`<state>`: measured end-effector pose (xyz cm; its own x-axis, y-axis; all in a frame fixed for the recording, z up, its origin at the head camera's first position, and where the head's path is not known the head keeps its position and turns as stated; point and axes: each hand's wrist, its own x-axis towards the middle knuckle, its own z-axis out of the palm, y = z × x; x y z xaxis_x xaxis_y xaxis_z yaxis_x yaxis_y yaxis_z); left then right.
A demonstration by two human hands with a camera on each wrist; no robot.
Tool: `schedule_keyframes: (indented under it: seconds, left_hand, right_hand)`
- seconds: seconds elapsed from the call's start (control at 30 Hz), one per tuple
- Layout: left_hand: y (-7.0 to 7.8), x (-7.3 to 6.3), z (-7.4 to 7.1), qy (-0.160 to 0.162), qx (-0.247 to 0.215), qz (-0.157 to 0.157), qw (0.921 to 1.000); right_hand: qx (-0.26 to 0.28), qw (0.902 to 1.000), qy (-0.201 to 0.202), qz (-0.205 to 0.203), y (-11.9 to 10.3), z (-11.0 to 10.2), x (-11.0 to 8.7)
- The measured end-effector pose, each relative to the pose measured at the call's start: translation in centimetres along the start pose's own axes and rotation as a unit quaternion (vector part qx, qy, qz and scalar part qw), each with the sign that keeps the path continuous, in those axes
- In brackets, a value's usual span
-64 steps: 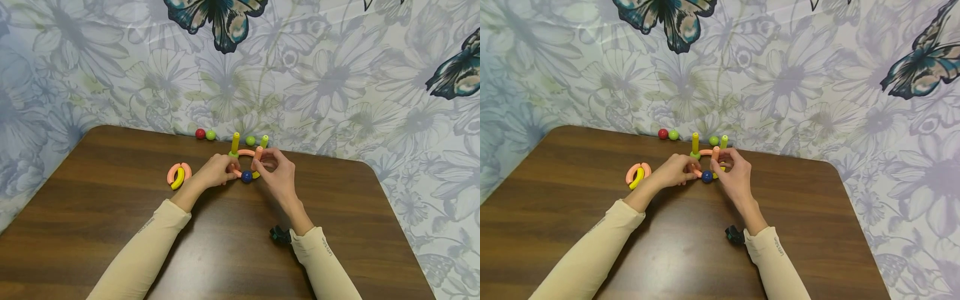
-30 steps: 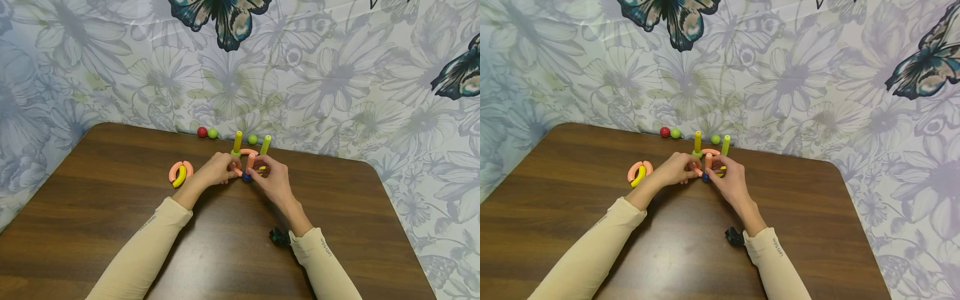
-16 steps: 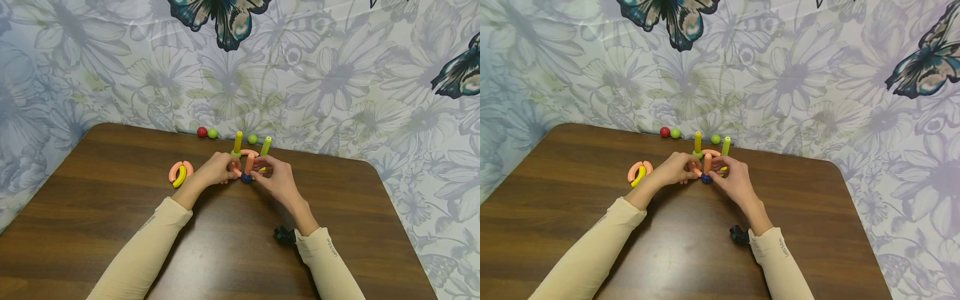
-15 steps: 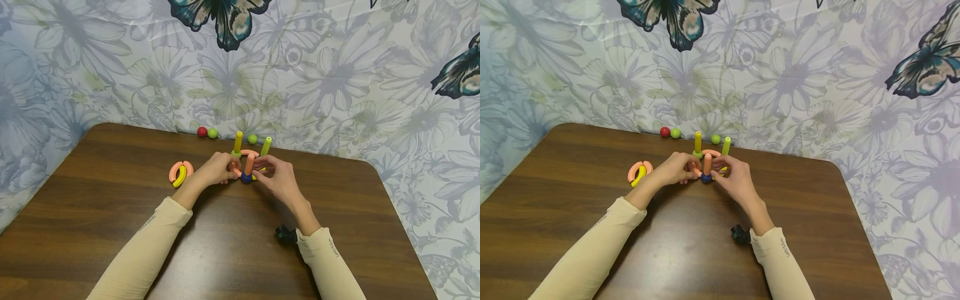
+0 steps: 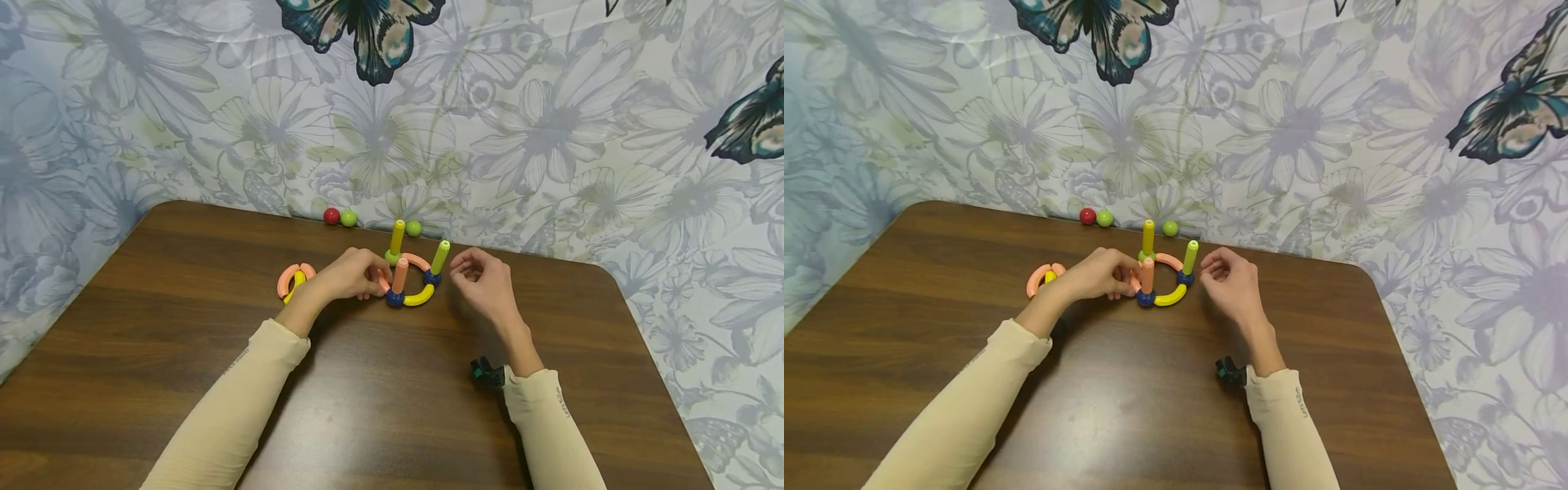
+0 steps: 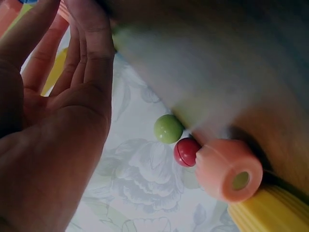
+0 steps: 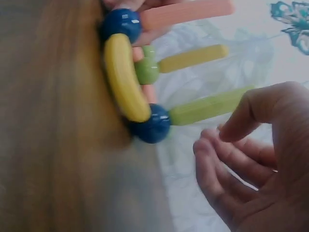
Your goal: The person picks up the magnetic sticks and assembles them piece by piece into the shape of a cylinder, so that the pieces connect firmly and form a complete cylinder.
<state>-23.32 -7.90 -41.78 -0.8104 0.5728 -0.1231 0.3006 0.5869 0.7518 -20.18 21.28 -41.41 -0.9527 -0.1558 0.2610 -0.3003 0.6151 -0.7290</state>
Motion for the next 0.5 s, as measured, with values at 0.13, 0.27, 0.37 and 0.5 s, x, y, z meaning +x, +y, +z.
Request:
schedule_keyframes:
  seconds: [0.13,0.27,0.37,0.5]
  left_hand:
    - [0.2,-0.2,-0.3,-0.010,0.032,0.011,0.9994]
    - [1.2,-0.6,-1.3,-0.023,0.066,0.025,0.9973]
    - [1.7,-1.1,-3.0,-0.013,0.063,0.029,0.9975]
    - [0.8,-1.5,-6.0,0.052,0.071,0.010,0.9961]
  right_hand:
    - [0.011,0.9988,-0.046,0.013,0.7,1.0,0.1]
    - [0.029,0.9972,-0.064,0.026,1.0,1.7,0.2]
    - [0.027,0.9974,-0.057,0.035,1.2,2.0,0.2]
    - [0.016,0.9979,-0.044,0.045,1.5,2.7,0.0]
